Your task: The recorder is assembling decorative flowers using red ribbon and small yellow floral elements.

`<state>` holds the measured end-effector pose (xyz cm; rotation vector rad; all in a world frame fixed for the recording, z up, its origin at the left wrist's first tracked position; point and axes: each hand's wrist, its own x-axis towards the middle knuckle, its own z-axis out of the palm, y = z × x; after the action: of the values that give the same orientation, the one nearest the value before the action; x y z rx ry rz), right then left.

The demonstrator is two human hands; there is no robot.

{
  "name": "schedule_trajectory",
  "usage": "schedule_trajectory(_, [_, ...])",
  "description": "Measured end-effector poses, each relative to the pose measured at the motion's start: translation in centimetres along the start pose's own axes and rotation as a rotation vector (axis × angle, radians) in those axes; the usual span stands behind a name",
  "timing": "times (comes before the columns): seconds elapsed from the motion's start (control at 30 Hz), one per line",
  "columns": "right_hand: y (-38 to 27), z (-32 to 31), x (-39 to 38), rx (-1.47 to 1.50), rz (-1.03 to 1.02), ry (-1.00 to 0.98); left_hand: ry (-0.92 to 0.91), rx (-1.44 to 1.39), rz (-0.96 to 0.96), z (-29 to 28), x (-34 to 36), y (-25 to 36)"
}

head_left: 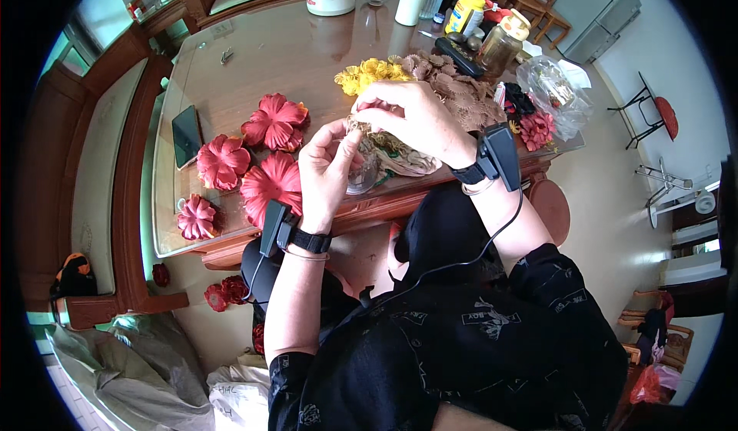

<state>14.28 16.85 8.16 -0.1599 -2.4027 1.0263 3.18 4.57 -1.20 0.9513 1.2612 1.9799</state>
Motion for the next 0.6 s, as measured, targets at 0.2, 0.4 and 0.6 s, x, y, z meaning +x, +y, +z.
schedule_trajectory(0.2, [-0.4,-0.1,0.3,-0.028,-0.014,0.040,0.003,0.011,0.001,0.1,-0.1,0.5])
schedule_trajectory(0.4, [0.2,0.5,0.2,-0.151,-0.051,0.028,0.000,0.024,0.005,0.1,-0.1,0.3])
schedule_trajectory(0.6, [-0.3,0.9,-0.3,-0.293,-0.064,0.032,0.013,0.043,0.004,0.3,-0.3,0.2])
